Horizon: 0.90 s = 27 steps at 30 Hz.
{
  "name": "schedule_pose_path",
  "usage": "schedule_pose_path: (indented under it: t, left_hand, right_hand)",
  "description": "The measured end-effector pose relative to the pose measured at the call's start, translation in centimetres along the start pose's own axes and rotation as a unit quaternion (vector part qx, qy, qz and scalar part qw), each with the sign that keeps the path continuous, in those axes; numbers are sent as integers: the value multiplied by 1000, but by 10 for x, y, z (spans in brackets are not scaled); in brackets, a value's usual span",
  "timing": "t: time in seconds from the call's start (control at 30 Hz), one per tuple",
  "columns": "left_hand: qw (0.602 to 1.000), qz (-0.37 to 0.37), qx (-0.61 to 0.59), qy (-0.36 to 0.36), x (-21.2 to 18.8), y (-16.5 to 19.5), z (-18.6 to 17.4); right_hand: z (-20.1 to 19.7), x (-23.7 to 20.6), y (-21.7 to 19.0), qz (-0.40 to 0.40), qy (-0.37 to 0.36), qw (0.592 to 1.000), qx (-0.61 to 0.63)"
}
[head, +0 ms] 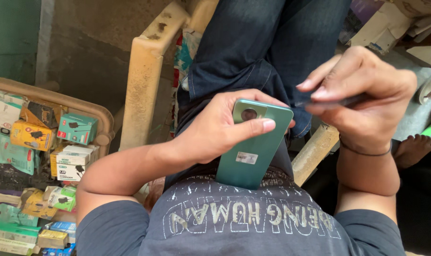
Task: The person uses a prying tool to open the back cover of a green smartphone. They repeatedly insert the tool into the seam and work around the edges to release the clips.
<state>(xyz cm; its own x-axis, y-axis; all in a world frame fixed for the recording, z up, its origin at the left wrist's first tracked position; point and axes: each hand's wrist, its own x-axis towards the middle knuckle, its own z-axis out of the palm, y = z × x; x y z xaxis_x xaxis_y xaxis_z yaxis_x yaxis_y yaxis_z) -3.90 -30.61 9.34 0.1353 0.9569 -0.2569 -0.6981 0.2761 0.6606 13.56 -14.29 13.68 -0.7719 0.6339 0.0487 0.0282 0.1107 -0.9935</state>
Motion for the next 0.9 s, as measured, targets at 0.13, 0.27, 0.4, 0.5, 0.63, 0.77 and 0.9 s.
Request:
schedule_pose_path:
  t: [0.13, 0.27, 0.4, 0.5, 0.63, 0.77, 0.9]
  left_hand:
    - [1000, 5, 25, 11, -4, 0, 2]
    - [999, 11, 45, 22, -4, -2, 3]
    - [995, 10, 91, 42, -4, -7, 4]
    - [995, -1, 85, 49, -5, -10, 5]
    - [995, 10, 91, 46, -5, -12, 4]
    - [993, 19, 106, 46, -6, -14, 4]
    - [992, 20, 115, 48, -6, -15, 3]
  right_hand:
    - [9, 0, -11, -23, -18, 997, -66]
    - [16, 6, -23, -56, -55, 984, -157]
    - [20, 7, -31, -91, -91, 961, -245]
    - [20, 8, -34, -86, -105, 955, -263]
    - [18, 10, -35, -72, -126, 958, -248]
    - [19, 9, -35, -56, -128, 959, -246]
    - [18, 9, -36, -58, -137, 955, -258]
